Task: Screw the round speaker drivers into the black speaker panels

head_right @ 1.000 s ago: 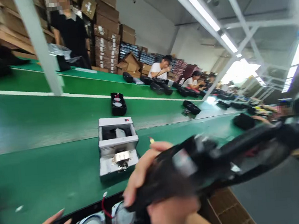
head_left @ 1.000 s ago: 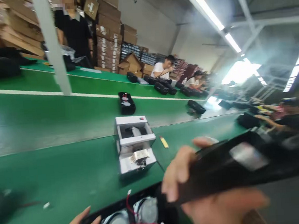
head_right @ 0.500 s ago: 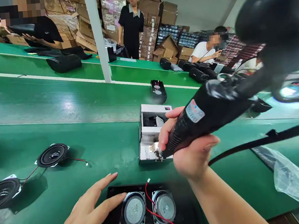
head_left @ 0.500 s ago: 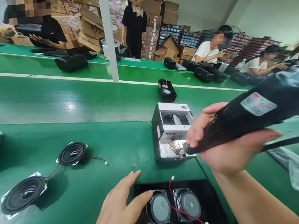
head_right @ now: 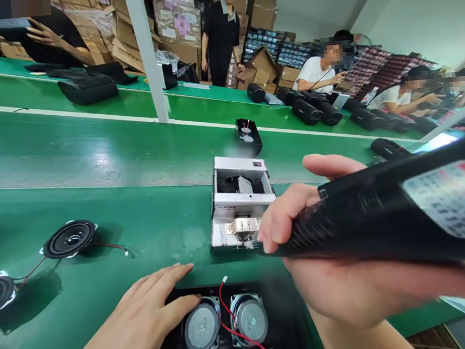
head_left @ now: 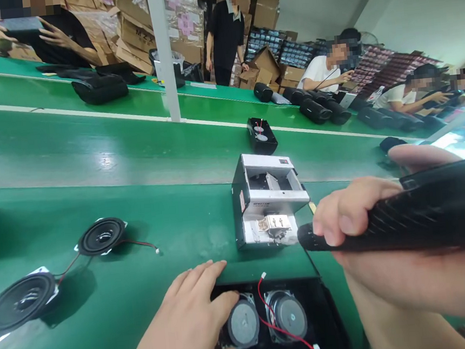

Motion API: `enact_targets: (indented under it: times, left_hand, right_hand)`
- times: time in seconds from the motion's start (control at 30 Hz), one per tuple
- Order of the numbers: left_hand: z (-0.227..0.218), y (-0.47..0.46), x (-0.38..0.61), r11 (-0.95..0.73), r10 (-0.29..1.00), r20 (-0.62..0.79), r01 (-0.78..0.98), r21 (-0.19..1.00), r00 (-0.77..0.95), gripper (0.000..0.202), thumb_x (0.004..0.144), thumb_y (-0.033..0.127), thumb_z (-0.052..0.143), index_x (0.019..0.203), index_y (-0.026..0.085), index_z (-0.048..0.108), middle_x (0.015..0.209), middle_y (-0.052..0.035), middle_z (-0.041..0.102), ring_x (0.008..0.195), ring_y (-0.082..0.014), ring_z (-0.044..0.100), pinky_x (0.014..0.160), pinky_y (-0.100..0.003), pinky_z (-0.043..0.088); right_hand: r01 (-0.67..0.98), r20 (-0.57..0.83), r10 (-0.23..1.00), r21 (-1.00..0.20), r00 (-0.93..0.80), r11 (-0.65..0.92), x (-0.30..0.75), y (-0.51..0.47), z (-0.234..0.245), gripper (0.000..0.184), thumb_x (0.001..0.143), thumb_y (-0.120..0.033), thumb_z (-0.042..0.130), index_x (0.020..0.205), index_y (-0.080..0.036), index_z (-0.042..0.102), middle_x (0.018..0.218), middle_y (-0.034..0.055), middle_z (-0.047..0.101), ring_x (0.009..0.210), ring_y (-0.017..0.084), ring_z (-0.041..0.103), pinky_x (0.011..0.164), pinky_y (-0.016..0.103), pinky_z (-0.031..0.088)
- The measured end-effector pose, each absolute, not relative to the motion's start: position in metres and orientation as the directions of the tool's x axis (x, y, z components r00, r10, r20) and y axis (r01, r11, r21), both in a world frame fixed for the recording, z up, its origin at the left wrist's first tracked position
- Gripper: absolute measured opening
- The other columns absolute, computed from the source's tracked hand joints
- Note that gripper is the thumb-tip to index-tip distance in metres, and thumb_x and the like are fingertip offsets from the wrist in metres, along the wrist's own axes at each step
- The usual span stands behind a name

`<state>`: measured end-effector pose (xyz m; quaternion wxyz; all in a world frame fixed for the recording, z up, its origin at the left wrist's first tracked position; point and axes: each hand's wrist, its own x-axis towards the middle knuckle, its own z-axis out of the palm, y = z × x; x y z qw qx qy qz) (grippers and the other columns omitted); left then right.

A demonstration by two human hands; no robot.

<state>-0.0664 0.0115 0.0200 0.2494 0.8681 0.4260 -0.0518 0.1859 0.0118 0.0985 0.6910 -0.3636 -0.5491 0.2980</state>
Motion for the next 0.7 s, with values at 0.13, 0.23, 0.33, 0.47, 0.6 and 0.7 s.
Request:
enact_targets:
  times: [0.13, 0.23, 0.33, 0.47, 0.6, 0.7]
  left_hand:
    - [0.022, 0.012, -0.059, -0.532, 0.702, -0.304, 0.758, 0.376, 0.644, 0.053, 0.074, 0.023, 0.091, 0.126, 0.028, 0.083, 0.168, -0.015, 0.055, 0.152, -0.0474, 0.053, 0.126, -0.067, 0.043]
    - [0.02, 0.011, -0.058, -0.499, 0.7, -0.34, 0.771, 0.395, 0.628, 0.048, 0.076, 0.022, 0.089, 0.123, 0.026, 0.083, 0.166, -0.0148, 0.057, 0.15, -0.0459, 0.055, 0.125, -0.065, 0.046]
    - [0.02, 0.011, -0.057, -0.456, 0.709, -0.353, 0.78, 0.429, 0.61, 0.047, 0.077, 0.023, 0.089, 0.123, 0.027, 0.083, 0.165, -0.013, 0.059, 0.15, -0.0431, 0.056, 0.124, -0.062, 0.048]
    - [0.024, 0.012, -0.056, -0.397, 0.698, -0.404, 0.788, 0.47, 0.592, 0.046, 0.079, 0.023, 0.088, 0.124, 0.026, 0.082, 0.165, -0.0096, 0.058, 0.151, -0.0391, 0.054, 0.126, -0.058, 0.046]
    - [0.03, 0.014, -0.055, -0.366, 0.678, -0.447, 0.796, 0.482, 0.583, 0.048, 0.082, 0.023, 0.084, 0.129, 0.024, 0.081, 0.168, -0.01, 0.055, 0.154, -0.0381, 0.05, 0.129, -0.057, 0.043]
    - [0.033, 0.014, -0.056, -0.353, 0.679, -0.45, 0.795, 0.493, 0.581, 0.051, 0.082, 0.025, 0.086, 0.132, 0.023, 0.08, 0.169, -0.0096, 0.053, 0.156, -0.0381, 0.048, 0.131, -0.056, 0.04]
  right_hand:
    - [0.031, 0.563, 0.762, -0.81, 0.321, 0.585, 0.177, 0.026, 0.103, 0.06, 0.089, -0.085, 0.067, 0.101, -0.027, 0.08, 0.061, 0.0017, 0.07, 0.045, 0.024, 0.061, 0.049, 0.042, 0.05]
    - [-0.029, 0.506, 0.794, -0.837, 0.337, 0.546, 0.167, 0.038, 0.101, 0.064, 0.074, -0.089, 0.079, 0.085, -0.025, 0.078, 0.057, 0.0002, 0.069, 0.038, 0.024, 0.06, 0.042, 0.041, 0.05]
    - [-0.038, 0.493, 0.83, -0.854, 0.262, 0.519, 0.164, 0.041, 0.097, 0.069, 0.076, -0.092, 0.074, 0.093, -0.025, 0.079, 0.054, -0.0001, 0.07, 0.037, 0.023, 0.059, 0.039, 0.038, 0.049]
    - [-0.024, 0.489, 0.829, -0.858, 0.273, 0.514, 0.169, 0.044, 0.088, 0.072, 0.083, -0.094, 0.064, 0.102, -0.025, 0.076, 0.055, -0.0012, 0.069, 0.04, 0.02, 0.055, 0.041, 0.035, 0.049]
    - [-0.027, 0.528, 0.815, -0.836, 0.238, 0.548, 0.179, 0.054, 0.076, 0.083, 0.088, -0.099, 0.045, 0.112, -0.025, 0.072, 0.054, -0.0029, 0.064, 0.036, 0.019, 0.052, 0.034, 0.032, 0.045]
    - [-0.047, 0.503, 0.832, -0.849, 0.234, 0.527, 0.187, 0.049, 0.073, 0.084, 0.091, -0.098, 0.04, 0.117, -0.024, 0.072, 0.054, -0.0033, 0.062, 0.034, 0.018, 0.051, 0.034, 0.031, 0.043]
